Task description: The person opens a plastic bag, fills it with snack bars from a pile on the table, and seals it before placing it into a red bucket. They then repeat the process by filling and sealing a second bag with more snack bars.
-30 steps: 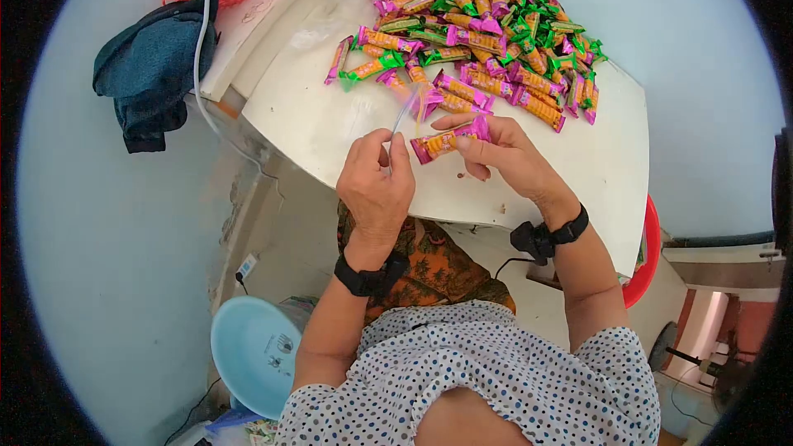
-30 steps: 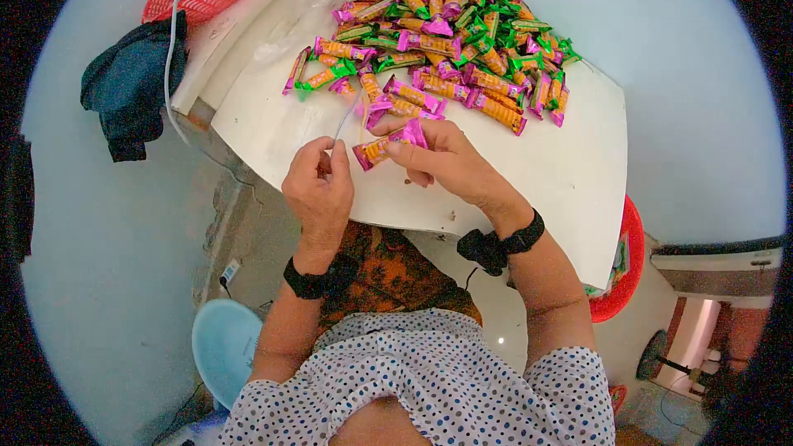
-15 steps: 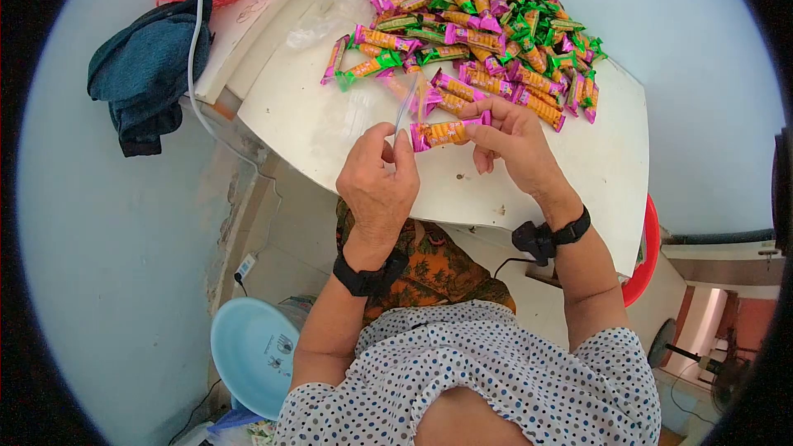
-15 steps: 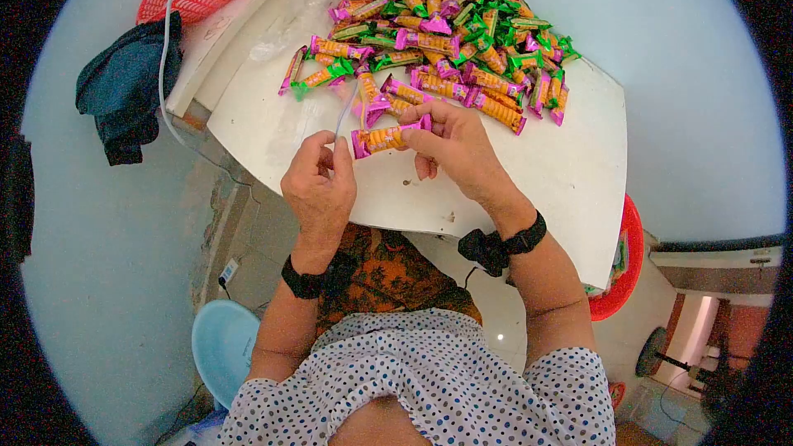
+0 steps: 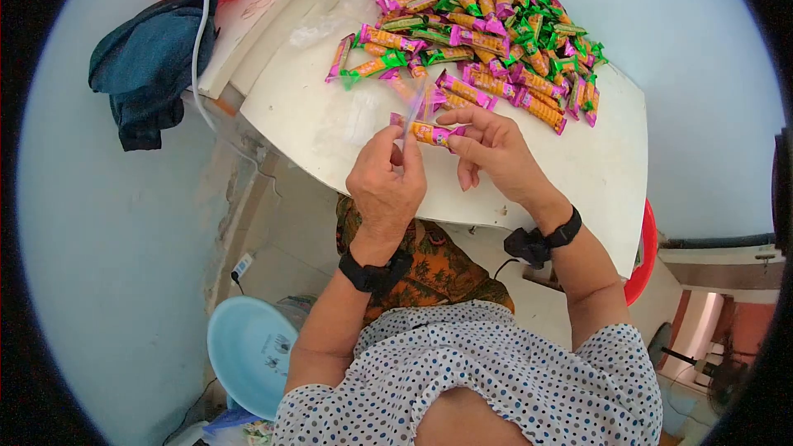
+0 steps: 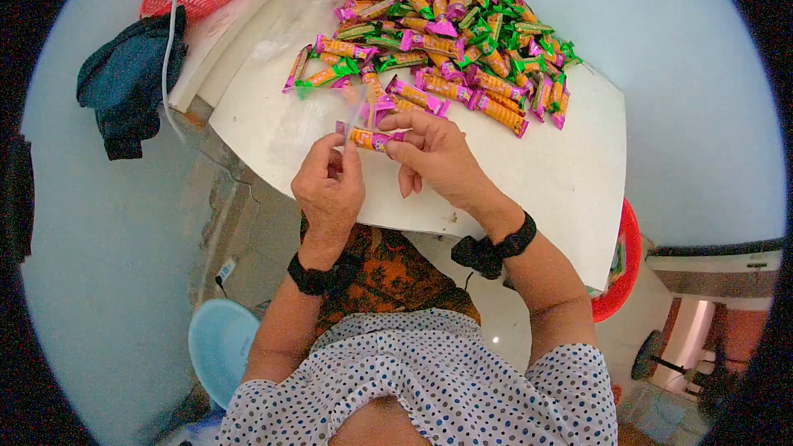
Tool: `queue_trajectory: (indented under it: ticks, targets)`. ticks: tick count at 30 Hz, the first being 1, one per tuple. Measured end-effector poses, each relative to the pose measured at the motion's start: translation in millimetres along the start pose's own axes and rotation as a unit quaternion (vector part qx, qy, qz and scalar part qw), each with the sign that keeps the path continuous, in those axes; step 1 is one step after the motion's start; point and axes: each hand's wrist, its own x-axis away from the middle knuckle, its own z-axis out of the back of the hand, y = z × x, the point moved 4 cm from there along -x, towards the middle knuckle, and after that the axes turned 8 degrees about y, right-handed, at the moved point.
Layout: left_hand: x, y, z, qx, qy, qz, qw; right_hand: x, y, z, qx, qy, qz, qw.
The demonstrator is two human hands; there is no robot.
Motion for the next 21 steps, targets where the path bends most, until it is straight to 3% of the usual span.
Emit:
queue_trajectory:
  ticks: [6,9,15,21]
  targets:
    - [-1,0,3,0.026,0.025,-0.03,0.999,-4,8,-20,-0.009,-0.018,-0.041,0.999]
    - [-2,0,5,0.03,0.031,-0.037,0.998,-7,6,-27,0.059,-0.054,-0.066,0.995]
    - [-2,4,9,0.014,0.035,-0.054,0.998,-21,5,-33,0.2,-0.049,0.022,0.978]
    - [-8,11,14,-0.032,0.038,-0.085,0.995,-26,11,-39,0.207,-0.061,0.046,0.975]
